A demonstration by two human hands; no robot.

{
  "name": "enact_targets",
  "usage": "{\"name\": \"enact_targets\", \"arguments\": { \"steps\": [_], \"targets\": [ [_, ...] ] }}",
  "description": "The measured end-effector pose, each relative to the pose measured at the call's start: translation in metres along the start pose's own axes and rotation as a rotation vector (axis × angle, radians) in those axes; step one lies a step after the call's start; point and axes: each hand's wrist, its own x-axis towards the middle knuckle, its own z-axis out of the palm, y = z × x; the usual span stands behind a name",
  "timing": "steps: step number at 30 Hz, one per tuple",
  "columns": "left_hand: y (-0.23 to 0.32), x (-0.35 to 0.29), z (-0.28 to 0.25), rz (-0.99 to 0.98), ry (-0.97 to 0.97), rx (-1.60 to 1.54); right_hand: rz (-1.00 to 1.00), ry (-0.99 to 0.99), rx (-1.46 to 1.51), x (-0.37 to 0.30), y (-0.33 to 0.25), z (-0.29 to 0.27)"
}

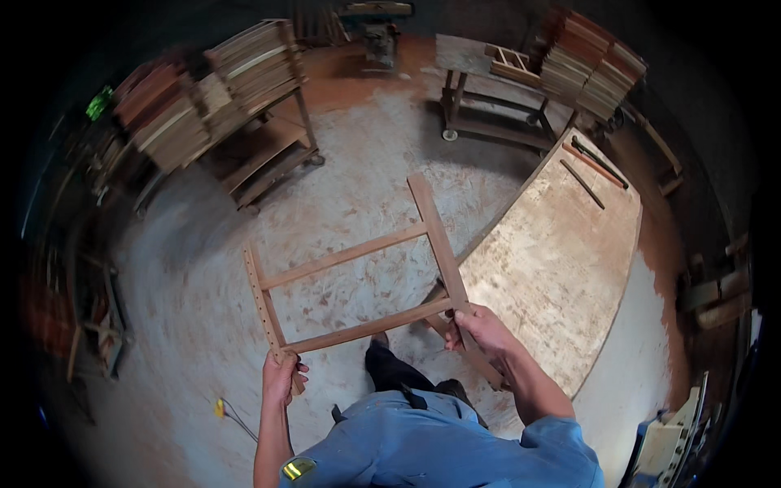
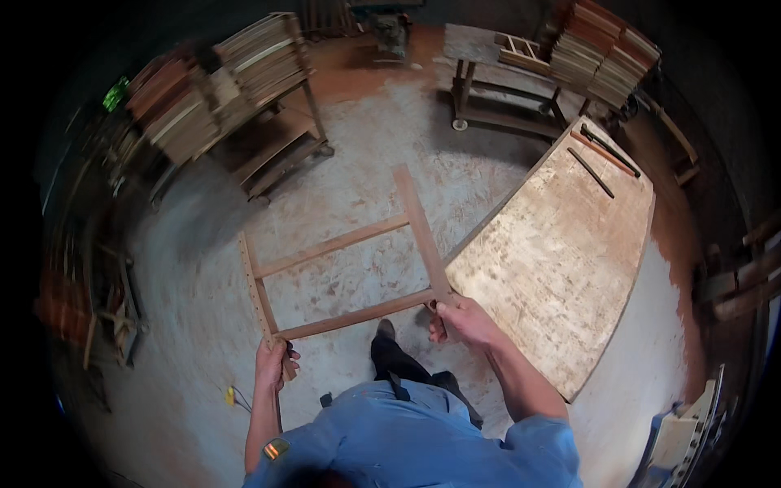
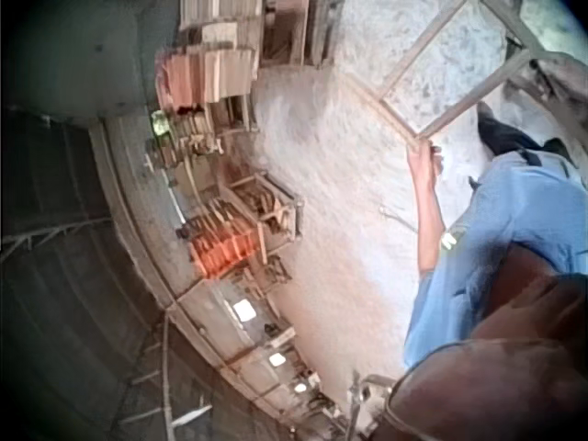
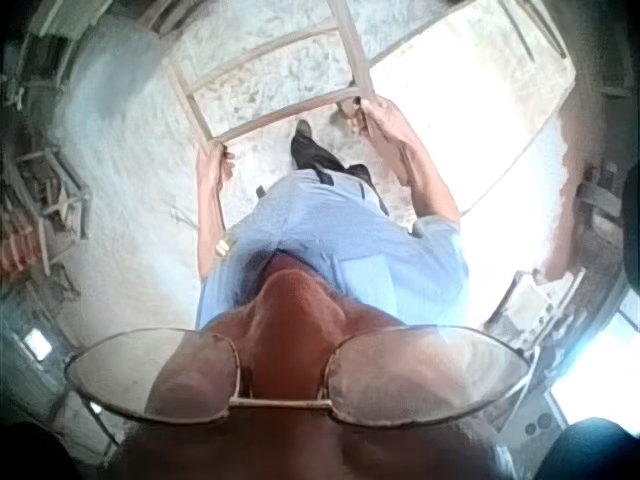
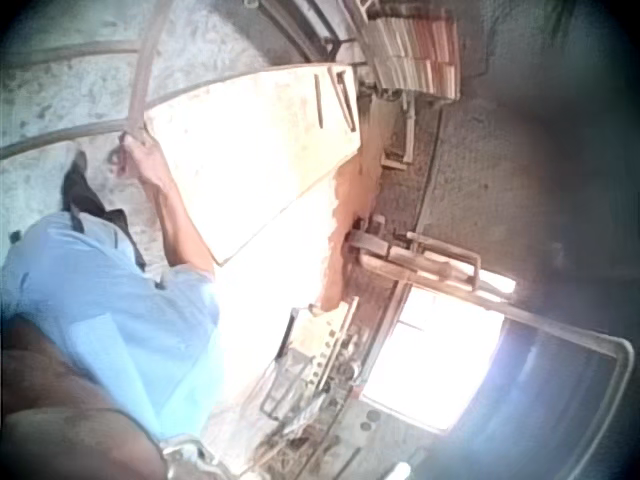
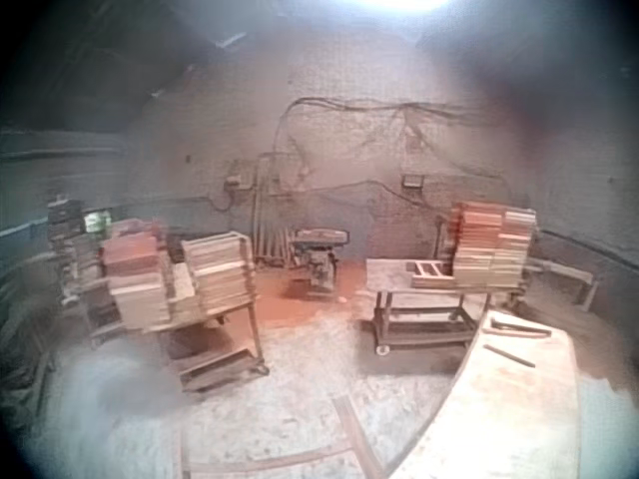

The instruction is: The person assembles a wooden chair frame by applying glue to the joints and inserting dowels. They use a power sander to smooth the glued areas and a table saw to cut wooden pieces to size. The person works in a workshop environment, handling various tools and wooden components.

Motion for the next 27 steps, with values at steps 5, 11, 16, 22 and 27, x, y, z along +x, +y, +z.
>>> {"name": "enact_targets", "arguments": {
  "steps": [5, 11, 16, 22, 27],
  "targets": [
    [0.092, 0.148, 0.042, -0.053, -0.044, 0.218, -0.039, 0.035, -0.171, 0.131, -0.077, -0.043],
    [0.176, 0.328, 0.132, -0.051, -0.180, 0.083, -0.165, -0.059, 0.208, 0.282, -0.171, -0.122],
    [0.191, 0.536, 0.183, -0.222, -0.356, 0.206, -0.364, -0.207, 0.565, 0.400, -0.248, -0.135],
    [0.226, 0.726, 0.274, -0.569, -0.604, 0.227, -0.521, -0.100, 0.656, 0.541, -0.356, -0.154],
    [0.267, 0.844, 0.368, -0.710, -0.653, 0.158, -0.535, -0.070, 0.780, 0.671, -0.442, -0.223]
  ]
}}
